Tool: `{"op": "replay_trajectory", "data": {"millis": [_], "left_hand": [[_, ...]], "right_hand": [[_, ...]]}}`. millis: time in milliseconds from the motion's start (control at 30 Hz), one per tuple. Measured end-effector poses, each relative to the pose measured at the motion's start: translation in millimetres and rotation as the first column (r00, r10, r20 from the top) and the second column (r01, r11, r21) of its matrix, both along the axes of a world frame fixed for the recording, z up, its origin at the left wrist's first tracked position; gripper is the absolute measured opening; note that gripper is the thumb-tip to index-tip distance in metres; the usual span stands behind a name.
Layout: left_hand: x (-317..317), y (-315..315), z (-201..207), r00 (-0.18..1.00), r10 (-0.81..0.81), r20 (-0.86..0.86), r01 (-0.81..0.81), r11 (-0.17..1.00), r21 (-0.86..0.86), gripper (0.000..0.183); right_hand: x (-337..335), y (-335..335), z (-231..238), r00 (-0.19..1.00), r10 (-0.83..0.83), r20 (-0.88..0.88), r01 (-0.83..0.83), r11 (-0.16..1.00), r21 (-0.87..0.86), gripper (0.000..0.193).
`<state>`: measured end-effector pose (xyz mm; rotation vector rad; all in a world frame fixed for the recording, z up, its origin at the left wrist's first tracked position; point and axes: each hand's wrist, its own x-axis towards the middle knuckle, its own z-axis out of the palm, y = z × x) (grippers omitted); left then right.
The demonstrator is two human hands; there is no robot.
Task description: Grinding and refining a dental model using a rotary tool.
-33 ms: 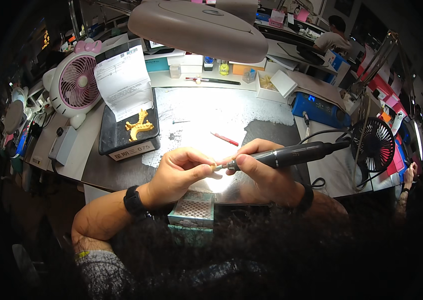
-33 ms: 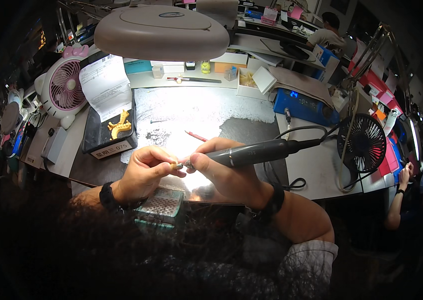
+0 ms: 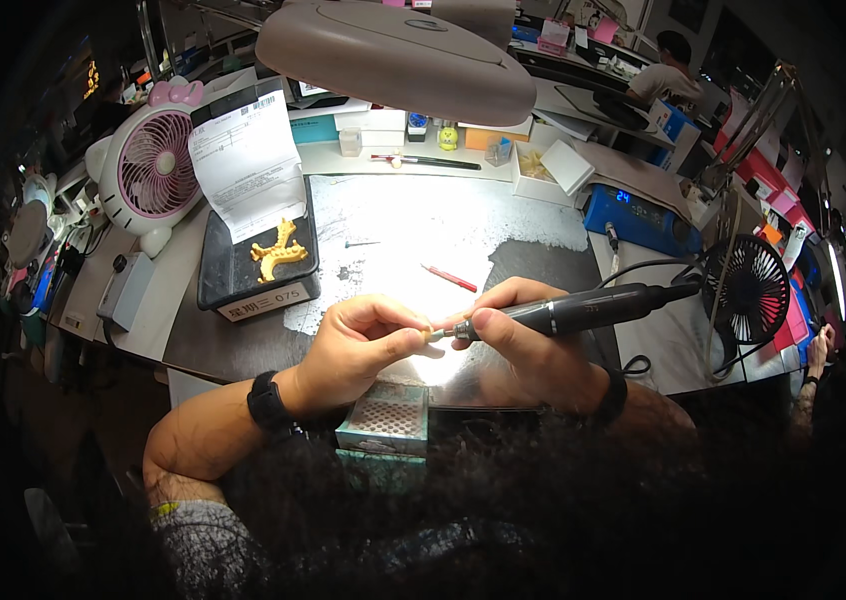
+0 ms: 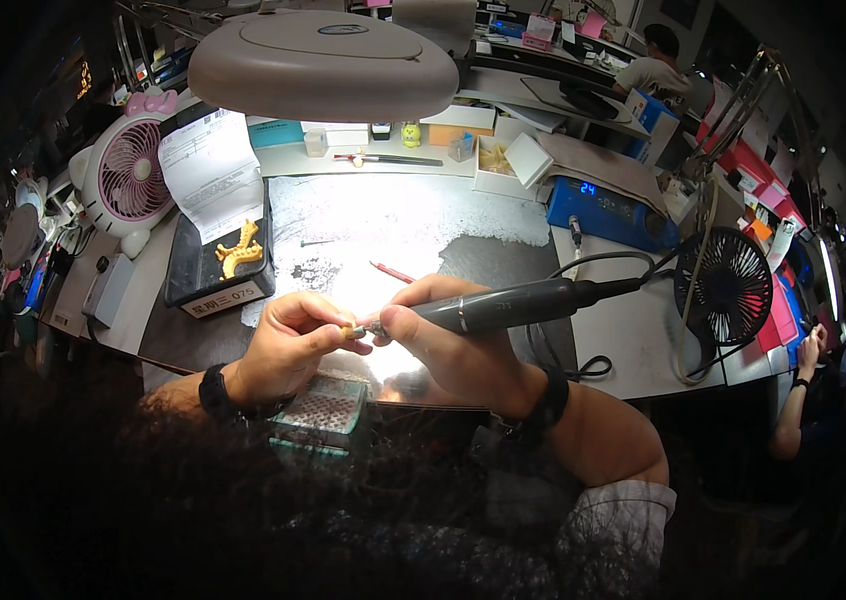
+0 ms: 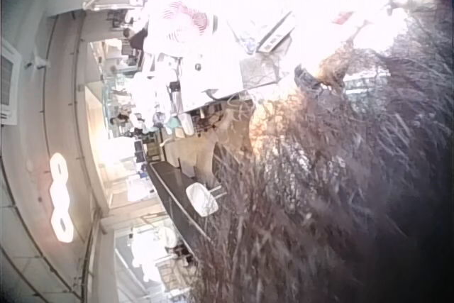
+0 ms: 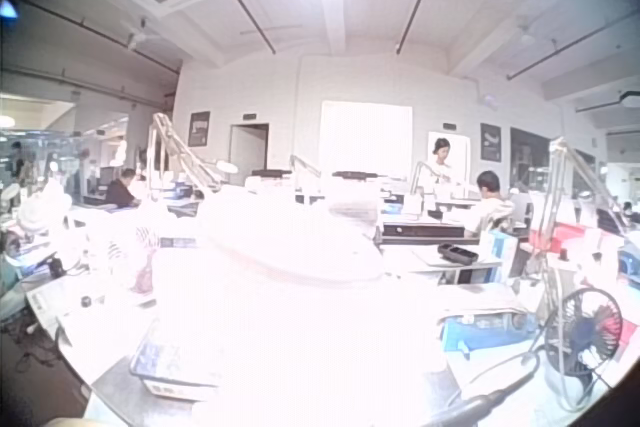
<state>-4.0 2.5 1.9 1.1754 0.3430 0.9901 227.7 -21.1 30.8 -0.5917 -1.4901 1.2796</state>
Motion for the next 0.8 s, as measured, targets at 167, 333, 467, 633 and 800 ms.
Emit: {"op": "replay_trajectory", "data": {"millis": [167,333,467,633,800], "left_hand": [[0.2,-0.2,1.2,1.0,0.005,-0.016,-0.005,1.0,0.011,0.009],[-1.2,1.5,-0.9,0.999,0.001,-0.033,0.0,0.999,0.033,0.008],[-2.6,3.2,-4.5,0.999,0.002,-0.049,0.001,0.998,0.061,0.008],[-2.7,3.6,-5.6,0.999,0.004,-0.042,-0.001,0.998,0.066,0.008],[-3.2,4.1,-7.1,0.999,0.01,-0.045,-0.007,0.998,0.068,0.008]], "right_hand": [[-4.2,-3.3,4.4,0.997,0.029,-0.074,-0.033,0.998,-0.05,0.009],[-4.2,-3.1,3.6,0.992,0.036,-0.118,-0.046,0.996,-0.08,0.009],[-3.1,-1.9,4.1,0.999,0.02,-0.045,-0.021,0.999,-0.033,0.009],[-3.5,-2.1,4.9,0.998,0.027,-0.052,-0.028,1.0,-0.014,0.009],[-2.3,-2.8,5.7,0.999,0.031,-0.04,-0.032,0.999,-0.042,0.01]]}}
